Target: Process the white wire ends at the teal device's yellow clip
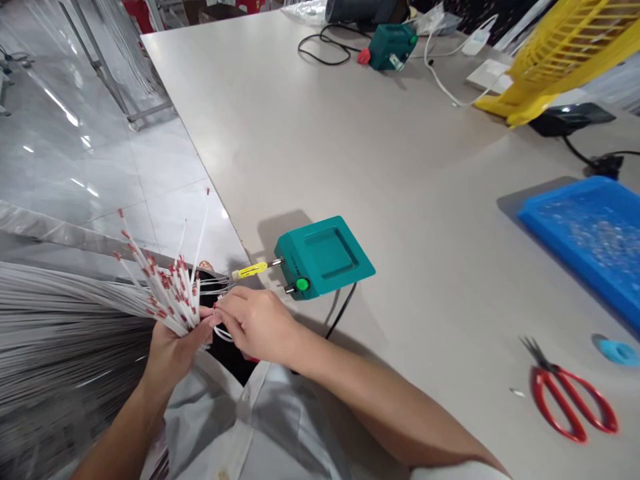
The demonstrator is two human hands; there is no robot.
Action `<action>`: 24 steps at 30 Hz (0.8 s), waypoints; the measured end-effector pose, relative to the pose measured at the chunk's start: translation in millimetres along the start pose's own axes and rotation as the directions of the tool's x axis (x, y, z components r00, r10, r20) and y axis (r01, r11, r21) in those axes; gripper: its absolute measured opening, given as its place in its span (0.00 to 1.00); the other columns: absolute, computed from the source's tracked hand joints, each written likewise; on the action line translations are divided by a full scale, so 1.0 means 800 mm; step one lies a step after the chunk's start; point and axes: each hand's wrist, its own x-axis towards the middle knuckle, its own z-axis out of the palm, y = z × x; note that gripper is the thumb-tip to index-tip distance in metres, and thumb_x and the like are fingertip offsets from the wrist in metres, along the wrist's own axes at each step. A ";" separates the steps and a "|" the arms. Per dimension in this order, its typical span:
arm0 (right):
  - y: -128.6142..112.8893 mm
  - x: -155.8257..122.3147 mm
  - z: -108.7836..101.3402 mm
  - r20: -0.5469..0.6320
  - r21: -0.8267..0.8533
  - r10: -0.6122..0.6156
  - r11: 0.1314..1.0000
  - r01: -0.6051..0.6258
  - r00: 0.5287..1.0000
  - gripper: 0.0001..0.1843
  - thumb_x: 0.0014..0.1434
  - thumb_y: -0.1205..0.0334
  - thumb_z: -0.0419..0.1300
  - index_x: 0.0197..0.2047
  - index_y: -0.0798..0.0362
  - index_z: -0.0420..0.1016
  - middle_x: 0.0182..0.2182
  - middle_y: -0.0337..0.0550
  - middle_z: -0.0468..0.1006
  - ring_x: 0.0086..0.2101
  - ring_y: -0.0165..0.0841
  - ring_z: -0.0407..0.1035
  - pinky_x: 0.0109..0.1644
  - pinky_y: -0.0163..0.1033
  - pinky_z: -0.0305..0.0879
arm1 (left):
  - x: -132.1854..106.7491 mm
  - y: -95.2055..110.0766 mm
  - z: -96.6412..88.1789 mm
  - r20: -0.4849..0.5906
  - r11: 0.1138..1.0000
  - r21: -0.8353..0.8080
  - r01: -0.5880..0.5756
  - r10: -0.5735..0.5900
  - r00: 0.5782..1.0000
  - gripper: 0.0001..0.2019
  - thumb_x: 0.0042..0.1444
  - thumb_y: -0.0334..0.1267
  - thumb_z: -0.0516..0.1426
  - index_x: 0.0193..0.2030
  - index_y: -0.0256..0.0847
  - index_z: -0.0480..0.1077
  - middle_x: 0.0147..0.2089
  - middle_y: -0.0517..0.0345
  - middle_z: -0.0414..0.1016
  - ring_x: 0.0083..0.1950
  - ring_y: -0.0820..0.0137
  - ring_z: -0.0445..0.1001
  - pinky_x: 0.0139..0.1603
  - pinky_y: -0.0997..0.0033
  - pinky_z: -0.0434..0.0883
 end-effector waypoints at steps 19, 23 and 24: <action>0.024 0.012 -0.072 0.213 -0.814 0.015 0.555 0.169 0.977 0.15 0.60 0.71 0.49 0.49 0.62 0.68 0.39 0.52 0.75 0.43 0.43 0.64 0.46 0.50 0.55 | 0.031 0.006 0.019 -0.036 0.969 -0.242 0.037 -0.047 0.998 0.18 0.44 0.35 0.62 0.44 0.35 0.73 0.22 0.63 0.72 0.17 0.79 0.64 0.21 0.76 0.63; 0.025 0.026 -0.075 0.273 -0.810 0.035 0.548 0.210 0.962 0.11 0.60 0.69 0.50 0.41 0.61 0.72 0.36 0.53 0.75 0.41 0.43 0.63 0.48 0.53 0.52 | 0.037 0.008 0.026 -0.056 0.958 -0.286 0.014 -0.032 0.998 0.18 0.41 0.36 0.64 0.42 0.35 0.74 0.23 0.62 0.73 0.18 0.79 0.64 0.22 0.75 0.64; 0.025 0.029 -0.076 0.290 -0.807 0.034 0.547 0.225 0.956 0.10 0.59 0.69 0.51 0.41 0.61 0.72 0.35 0.53 0.75 0.40 0.43 0.64 0.49 0.54 0.51 | 0.038 0.009 0.027 -0.069 0.955 -0.296 0.008 -0.030 0.997 0.19 0.40 0.36 0.64 0.42 0.35 0.74 0.24 0.62 0.74 0.18 0.80 0.64 0.22 0.75 0.64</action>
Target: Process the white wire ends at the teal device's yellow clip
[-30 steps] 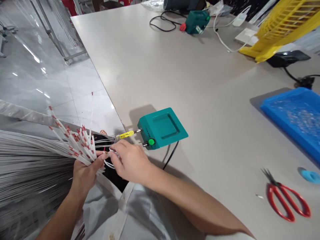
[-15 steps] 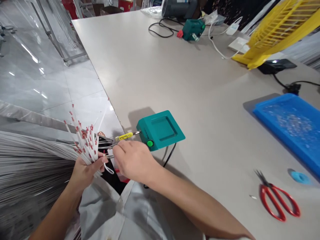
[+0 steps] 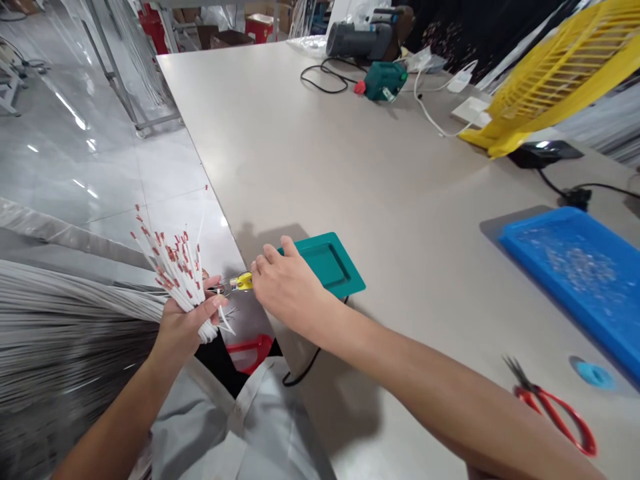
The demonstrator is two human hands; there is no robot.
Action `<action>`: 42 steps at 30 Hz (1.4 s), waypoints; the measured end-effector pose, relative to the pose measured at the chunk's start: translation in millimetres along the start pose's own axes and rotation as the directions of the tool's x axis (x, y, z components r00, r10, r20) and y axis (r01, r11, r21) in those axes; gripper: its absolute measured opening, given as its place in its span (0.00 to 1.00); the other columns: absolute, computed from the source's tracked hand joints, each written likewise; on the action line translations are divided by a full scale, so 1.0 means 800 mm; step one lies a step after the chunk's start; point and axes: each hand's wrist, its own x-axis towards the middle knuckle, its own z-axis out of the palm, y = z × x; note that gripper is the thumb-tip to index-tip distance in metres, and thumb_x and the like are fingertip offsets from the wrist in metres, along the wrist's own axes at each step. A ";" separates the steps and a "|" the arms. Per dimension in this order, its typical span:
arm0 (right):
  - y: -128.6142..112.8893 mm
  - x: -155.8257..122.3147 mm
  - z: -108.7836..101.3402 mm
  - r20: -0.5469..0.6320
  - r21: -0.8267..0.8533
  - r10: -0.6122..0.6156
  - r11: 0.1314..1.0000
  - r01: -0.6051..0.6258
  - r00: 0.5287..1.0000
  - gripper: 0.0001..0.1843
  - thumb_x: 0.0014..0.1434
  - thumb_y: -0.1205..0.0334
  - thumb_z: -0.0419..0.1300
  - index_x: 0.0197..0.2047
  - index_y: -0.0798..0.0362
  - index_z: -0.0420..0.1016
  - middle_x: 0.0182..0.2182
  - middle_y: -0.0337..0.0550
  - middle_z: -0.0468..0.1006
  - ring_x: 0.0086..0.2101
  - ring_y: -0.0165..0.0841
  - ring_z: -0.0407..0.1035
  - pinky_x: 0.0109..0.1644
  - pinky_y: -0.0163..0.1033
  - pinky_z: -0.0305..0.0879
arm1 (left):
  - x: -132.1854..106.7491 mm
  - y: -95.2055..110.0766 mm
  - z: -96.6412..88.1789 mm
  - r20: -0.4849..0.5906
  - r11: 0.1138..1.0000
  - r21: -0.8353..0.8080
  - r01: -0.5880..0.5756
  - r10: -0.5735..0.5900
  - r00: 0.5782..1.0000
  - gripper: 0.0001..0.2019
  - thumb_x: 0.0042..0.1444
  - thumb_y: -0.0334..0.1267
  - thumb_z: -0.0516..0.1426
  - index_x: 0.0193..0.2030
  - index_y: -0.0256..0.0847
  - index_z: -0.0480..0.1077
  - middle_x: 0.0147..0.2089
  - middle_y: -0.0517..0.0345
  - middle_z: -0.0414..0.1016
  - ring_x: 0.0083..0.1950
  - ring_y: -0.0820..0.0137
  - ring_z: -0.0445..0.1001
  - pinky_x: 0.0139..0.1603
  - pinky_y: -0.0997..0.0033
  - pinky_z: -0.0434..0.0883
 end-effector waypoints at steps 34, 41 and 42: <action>0.011 0.004 0.006 0.000 0.169 -0.020 0.985 0.020 1.000 0.33 0.51 0.51 0.63 0.55 0.62 0.63 0.33 0.50 0.77 0.39 0.42 0.68 0.58 0.60 0.43 | 0.002 0.005 0.005 -0.051 0.940 0.341 0.006 0.012 0.999 0.18 0.42 0.38 0.63 0.42 0.37 0.75 0.30 0.56 0.77 0.26 0.71 0.71 0.26 0.72 0.67; 0.011 0.003 -0.003 -0.044 0.215 0.032 0.976 -0.022 0.999 0.36 0.50 0.42 0.59 0.52 0.63 0.67 0.35 0.53 0.77 0.40 0.45 0.68 0.55 0.57 0.49 | -0.009 0.010 -0.005 -0.062 0.955 0.297 -0.014 0.033 0.998 0.18 0.43 0.40 0.63 0.43 0.37 0.74 0.25 0.61 0.73 0.20 0.77 0.64 0.22 0.75 0.64; 0.009 0.002 -0.005 -0.097 0.249 0.034 0.968 -0.009 0.995 0.35 0.51 0.41 0.58 0.51 0.63 0.68 0.35 0.53 0.77 0.40 0.44 0.68 0.55 0.56 0.51 | -0.011 0.010 -0.007 -0.071 0.959 0.282 -0.018 0.039 0.997 0.18 0.43 0.40 0.63 0.42 0.37 0.74 0.23 0.63 0.72 0.20 0.77 0.63 0.21 0.76 0.63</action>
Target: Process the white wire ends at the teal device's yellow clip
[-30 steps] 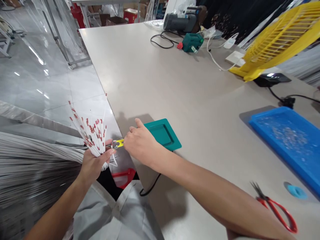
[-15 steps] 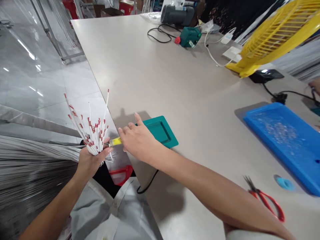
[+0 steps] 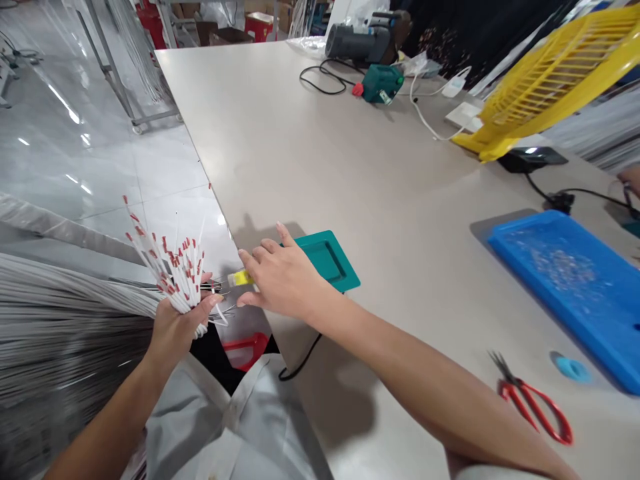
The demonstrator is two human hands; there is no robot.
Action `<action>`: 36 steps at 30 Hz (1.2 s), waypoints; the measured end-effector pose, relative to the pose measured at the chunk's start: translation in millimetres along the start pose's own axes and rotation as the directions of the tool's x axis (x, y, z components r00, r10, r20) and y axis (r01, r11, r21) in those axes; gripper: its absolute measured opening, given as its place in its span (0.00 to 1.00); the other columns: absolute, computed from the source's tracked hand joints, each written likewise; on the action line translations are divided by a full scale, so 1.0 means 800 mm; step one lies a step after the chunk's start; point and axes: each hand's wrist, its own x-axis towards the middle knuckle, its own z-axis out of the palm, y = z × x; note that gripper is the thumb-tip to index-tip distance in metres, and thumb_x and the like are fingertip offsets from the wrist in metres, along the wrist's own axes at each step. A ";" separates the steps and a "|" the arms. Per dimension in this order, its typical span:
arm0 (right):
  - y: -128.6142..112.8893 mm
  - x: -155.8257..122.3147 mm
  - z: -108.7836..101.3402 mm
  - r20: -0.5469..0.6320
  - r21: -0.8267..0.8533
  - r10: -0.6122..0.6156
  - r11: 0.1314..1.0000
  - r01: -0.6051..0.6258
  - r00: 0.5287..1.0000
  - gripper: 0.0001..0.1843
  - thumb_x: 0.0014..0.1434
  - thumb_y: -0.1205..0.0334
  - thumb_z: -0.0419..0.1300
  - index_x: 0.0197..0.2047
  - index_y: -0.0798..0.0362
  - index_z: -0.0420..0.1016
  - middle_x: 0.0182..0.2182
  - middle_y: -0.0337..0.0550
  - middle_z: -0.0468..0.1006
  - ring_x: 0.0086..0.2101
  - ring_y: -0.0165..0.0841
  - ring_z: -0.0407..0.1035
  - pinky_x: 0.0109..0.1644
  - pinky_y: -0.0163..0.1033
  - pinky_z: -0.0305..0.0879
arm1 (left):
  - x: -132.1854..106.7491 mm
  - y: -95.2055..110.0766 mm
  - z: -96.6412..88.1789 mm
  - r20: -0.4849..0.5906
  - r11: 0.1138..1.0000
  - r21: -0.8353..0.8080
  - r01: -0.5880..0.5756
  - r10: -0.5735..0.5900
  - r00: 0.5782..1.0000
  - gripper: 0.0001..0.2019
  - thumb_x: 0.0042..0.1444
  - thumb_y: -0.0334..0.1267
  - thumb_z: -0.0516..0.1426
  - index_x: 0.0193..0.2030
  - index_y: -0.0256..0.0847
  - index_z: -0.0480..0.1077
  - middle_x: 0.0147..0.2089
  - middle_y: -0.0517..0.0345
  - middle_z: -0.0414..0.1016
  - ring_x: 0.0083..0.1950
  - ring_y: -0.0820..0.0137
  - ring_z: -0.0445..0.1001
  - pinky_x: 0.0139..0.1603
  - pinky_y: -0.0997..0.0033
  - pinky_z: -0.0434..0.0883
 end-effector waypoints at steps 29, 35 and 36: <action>-0.064 -0.002 0.052 0.166 0.968 0.616 -0.249 -0.010 0.771 0.13 0.56 0.56 0.59 0.24 0.54 0.74 0.17 0.36 0.69 0.15 0.23 0.56 0.18 0.32 0.53 | -0.017 -0.038 -0.018 0.156 0.980 -0.175 0.089 -0.062 0.986 0.09 0.46 0.42 0.62 0.31 0.38 0.76 0.19 0.62 0.68 0.19 0.80 0.57 0.19 0.79 0.57; -0.065 -0.005 0.040 -0.168 0.970 0.581 0.240 0.029 0.797 0.07 0.57 0.66 0.57 0.33 0.51 0.77 0.25 0.41 0.76 0.29 0.31 0.69 0.32 0.36 0.66 | -0.013 -0.025 -0.014 0.041 0.977 -0.208 0.043 -0.036 0.999 0.09 0.47 0.40 0.61 0.34 0.38 0.75 0.23 0.62 0.70 0.21 0.79 0.62 0.22 0.79 0.62; -0.067 -0.004 0.038 -0.203 0.950 0.537 0.311 0.031 0.819 0.07 0.56 0.67 0.57 0.34 0.50 0.77 0.27 0.42 0.77 0.32 0.32 0.70 0.35 0.37 0.66 | -0.014 -0.023 -0.014 0.041 0.980 -0.197 0.038 -0.031 0.999 0.09 0.46 0.40 0.61 0.34 0.38 0.74 0.21 0.63 0.69 0.20 0.79 0.61 0.21 0.79 0.62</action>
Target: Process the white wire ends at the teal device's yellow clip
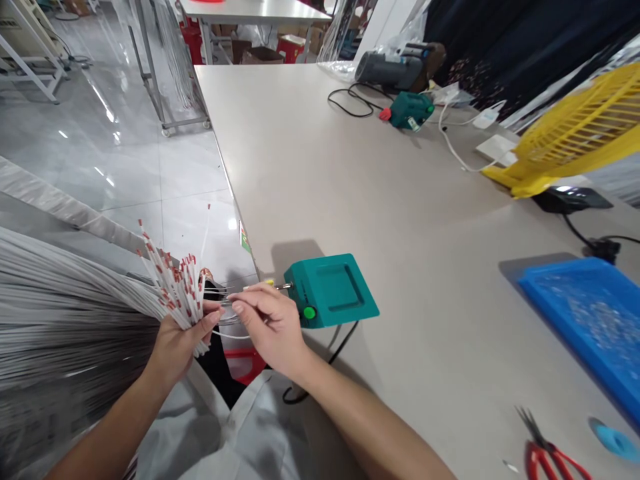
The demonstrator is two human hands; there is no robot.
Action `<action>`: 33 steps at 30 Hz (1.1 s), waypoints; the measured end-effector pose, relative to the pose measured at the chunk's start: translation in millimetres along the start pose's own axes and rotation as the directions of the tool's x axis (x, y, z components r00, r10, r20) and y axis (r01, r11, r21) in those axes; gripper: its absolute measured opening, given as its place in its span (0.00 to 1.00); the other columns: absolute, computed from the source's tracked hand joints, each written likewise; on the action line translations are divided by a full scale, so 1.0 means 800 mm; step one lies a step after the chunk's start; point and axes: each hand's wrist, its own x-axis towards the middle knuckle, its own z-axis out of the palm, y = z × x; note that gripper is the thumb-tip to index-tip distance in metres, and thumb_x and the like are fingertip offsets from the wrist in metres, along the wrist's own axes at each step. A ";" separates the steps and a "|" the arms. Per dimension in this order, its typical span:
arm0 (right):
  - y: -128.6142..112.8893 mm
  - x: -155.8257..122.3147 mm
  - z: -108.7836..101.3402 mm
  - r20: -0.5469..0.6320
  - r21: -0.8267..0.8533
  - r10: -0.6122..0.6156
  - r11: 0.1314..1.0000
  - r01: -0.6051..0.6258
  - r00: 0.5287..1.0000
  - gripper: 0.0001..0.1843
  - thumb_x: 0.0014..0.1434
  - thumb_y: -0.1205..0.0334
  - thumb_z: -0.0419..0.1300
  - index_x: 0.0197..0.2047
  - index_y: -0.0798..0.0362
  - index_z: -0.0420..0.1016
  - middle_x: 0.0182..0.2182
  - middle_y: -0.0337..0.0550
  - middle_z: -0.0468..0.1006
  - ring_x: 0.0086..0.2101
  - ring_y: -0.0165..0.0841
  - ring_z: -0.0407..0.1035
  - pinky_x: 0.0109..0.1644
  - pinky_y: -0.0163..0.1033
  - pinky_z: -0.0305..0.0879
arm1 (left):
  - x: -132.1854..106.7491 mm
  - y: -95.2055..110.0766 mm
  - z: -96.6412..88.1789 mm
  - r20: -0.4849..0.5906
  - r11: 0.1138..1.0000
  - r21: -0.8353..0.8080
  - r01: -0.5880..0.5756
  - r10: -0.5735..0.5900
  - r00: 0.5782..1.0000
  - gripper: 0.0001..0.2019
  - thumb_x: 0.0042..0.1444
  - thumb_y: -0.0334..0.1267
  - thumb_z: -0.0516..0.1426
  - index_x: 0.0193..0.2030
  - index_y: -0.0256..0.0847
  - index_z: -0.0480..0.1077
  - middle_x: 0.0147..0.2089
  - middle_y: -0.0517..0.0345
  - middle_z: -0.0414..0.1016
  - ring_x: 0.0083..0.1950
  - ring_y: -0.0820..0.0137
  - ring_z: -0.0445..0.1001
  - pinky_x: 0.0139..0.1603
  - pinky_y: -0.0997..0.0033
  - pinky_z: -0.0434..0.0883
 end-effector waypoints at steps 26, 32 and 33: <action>0.012 -0.012 0.027 0.103 -0.070 0.201 0.978 -0.195 0.974 0.11 0.56 0.63 0.54 0.23 0.54 0.67 0.21 0.38 0.67 0.24 0.27 0.60 0.27 0.33 0.58 | 0.000 -0.004 -0.003 -0.014 0.981 -0.190 0.047 -0.051 0.999 0.08 0.44 0.38 0.63 0.28 0.36 0.71 0.24 0.60 0.74 0.26 0.73 0.73 0.32 0.73 0.71; 0.018 -0.017 0.028 0.132 -0.077 0.165 0.985 -0.156 0.977 0.11 0.57 0.62 0.54 0.24 0.53 0.65 0.24 0.39 0.67 0.26 0.28 0.61 0.29 0.34 0.60 | 0.005 0.002 -0.002 -0.251 0.991 -0.085 -0.099 0.075 0.965 0.09 0.45 0.40 0.63 0.25 0.37 0.69 0.22 0.63 0.70 0.25 0.75 0.68 0.31 0.74 0.67; 0.017 -0.017 0.028 0.137 -0.081 0.151 0.987 -0.141 0.979 0.10 0.57 0.62 0.54 0.24 0.53 0.65 0.24 0.39 0.68 0.26 0.28 0.62 0.29 0.34 0.60 | 0.005 0.002 -0.002 -0.261 0.991 -0.058 -0.122 0.103 0.960 0.09 0.45 0.40 0.62 0.24 0.37 0.68 0.22 0.63 0.69 0.25 0.75 0.68 0.31 0.74 0.67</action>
